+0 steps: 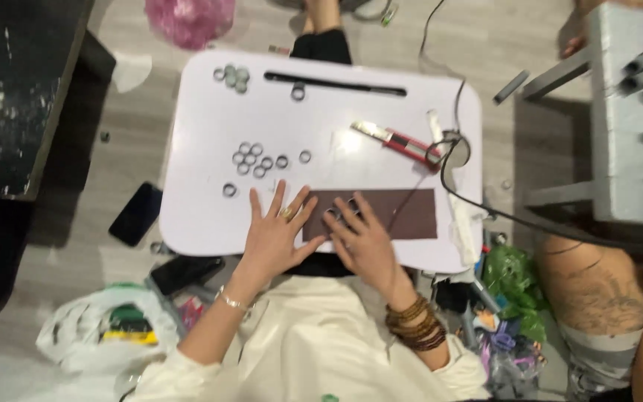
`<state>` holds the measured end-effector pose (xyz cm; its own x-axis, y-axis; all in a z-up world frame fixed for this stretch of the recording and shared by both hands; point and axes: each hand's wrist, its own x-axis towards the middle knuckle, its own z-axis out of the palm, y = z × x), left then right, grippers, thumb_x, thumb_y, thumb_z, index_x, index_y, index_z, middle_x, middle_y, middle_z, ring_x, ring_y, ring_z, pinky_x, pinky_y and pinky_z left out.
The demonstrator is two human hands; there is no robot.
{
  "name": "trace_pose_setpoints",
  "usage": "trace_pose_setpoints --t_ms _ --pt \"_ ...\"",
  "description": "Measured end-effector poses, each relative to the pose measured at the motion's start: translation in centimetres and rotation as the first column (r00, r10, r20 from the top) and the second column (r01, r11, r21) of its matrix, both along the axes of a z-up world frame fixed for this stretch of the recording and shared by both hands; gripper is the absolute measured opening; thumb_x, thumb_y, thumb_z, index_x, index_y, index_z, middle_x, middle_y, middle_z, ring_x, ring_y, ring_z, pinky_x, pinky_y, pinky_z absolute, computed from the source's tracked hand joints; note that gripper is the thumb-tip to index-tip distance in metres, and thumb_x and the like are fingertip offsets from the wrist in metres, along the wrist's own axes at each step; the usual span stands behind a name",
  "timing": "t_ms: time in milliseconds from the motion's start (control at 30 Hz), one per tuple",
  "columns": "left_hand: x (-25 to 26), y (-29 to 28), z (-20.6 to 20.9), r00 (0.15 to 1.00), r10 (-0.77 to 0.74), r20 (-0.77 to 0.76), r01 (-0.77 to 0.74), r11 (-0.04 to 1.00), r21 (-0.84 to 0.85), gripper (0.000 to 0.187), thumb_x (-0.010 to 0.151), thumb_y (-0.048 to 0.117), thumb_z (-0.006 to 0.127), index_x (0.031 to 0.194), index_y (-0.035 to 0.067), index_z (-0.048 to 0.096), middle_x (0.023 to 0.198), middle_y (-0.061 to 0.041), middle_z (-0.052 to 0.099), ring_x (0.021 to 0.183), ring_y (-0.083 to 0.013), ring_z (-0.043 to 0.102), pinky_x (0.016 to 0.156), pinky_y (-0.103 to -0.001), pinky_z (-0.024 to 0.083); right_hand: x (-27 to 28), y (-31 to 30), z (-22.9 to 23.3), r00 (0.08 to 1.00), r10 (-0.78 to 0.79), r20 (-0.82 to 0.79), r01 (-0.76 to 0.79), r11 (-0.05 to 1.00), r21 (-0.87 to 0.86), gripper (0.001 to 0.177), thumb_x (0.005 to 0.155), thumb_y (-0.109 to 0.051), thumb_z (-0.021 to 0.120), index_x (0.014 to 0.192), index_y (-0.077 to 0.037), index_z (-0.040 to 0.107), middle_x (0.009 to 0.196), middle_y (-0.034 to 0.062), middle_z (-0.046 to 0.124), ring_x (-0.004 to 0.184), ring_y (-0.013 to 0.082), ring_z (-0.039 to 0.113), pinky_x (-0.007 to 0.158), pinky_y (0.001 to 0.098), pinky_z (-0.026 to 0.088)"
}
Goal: Sanding the edges of small PVC rings using sandpaper on a flat surface.
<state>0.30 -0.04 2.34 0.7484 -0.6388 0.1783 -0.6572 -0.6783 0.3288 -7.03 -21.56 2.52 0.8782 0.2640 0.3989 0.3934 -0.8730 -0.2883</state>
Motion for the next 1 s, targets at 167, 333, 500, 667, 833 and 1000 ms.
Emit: trace_pose_setpoints --t_ms 167,333,500,667,833,1000 --pt "0.1 0.2 -0.4 1.0 -0.012 0.01 0.012 1.0 0.002 0.076 0.097 0.067 0.059 0.154 0.019 0.056 0.165 -0.005 0.048 0.154 -0.0468 0.034 0.114 -0.086 0.013 1.0 -1.0 -0.1 0.992 -0.099 0.073 0.105 0.992 -0.076 0.04 0.096 -0.022 0.07 0.136 -0.019 0.074 0.146 0.0144 0.066 0.142 0.0491 0.05 0.112 0.0527 0.05" --pt "0.2 0.1 -0.3 1.0 0.0 -0.019 0.0 1.0 -0.005 0.076 0.095 0.068 0.061 0.153 0.019 0.058 0.165 -0.003 0.049 0.155 -0.0457 0.031 0.115 -0.086 0.01 -0.2 -0.8 0.1 0.997 -0.063 0.041 0.065 0.997 -0.043 0.039 0.096 -0.024 0.071 0.135 -0.021 0.074 0.149 0.0123 0.064 0.144 0.0484 0.05 0.115 0.0528 0.047" --pt "0.2 0.2 -1.0 1.0 -0.018 -0.001 0.018 1.0 -0.009 0.076 0.096 0.068 0.062 0.156 0.02 0.056 0.167 -0.003 0.045 0.157 -0.0451 0.026 0.116 -0.086 0.006 1.3 -0.7 0.4 0.991 -0.115 0.067 0.12 0.99 -0.072 0.037 0.098 -0.02 0.073 0.135 -0.017 0.076 0.146 0.0162 0.067 0.143 0.0497 0.05 0.115 0.054 0.045" --pt "0.2 0.1 -0.8 1.0 -0.009 -0.017 0.008 1.0 -0.005 0.076 0.097 0.069 0.061 0.155 0.021 0.056 0.168 -0.003 0.045 0.158 -0.0436 0.025 0.116 -0.085 0.002 0.0 -0.8 -0.1 0.996 -0.086 0.023 0.087 0.995 -0.052 0.037 0.099 -0.023 0.071 0.135 -0.02 0.076 0.149 0.0135 0.065 0.145 0.0486 0.048 0.117 0.0528 0.045" --pt "0.1 0.0 -0.7 1.0 -0.01 -0.022 0.01 1.0 0.003 0.075 0.097 0.069 0.061 0.154 0.02 0.059 0.167 -0.003 0.046 0.159 -0.0422 0.023 0.117 -0.085 0.0 0.7 -0.3 0.3 0.975 -0.215 0.049 0.218 0.974 -0.064 0.034 0.104 -0.022 0.071 0.137 -0.015 0.076 0.146 0.0166 0.067 0.142 0.0486 0.05 0.112 0.0507 0.05" --pt "0.2 0.0 -0.8 1.0 -0.004 -0.027 0.004 1.0 -0.007 0.077 0.097 0.069 0.063 0.156 0.021 0.056 0.169 -0.001 0.043 0.16 -0.041 0.018 0.117 -0.085 -0.004 -0.3 -0.3 -0.7 0.981 -0.189 0.05 0.192 0.979 -0.072 0.035 0.1 -0.026 0.077 0.134 -0.017 0.078 0.146 0.0158 0.067 0.14 0.0502 0.051 0.11 0.0545 0.052"
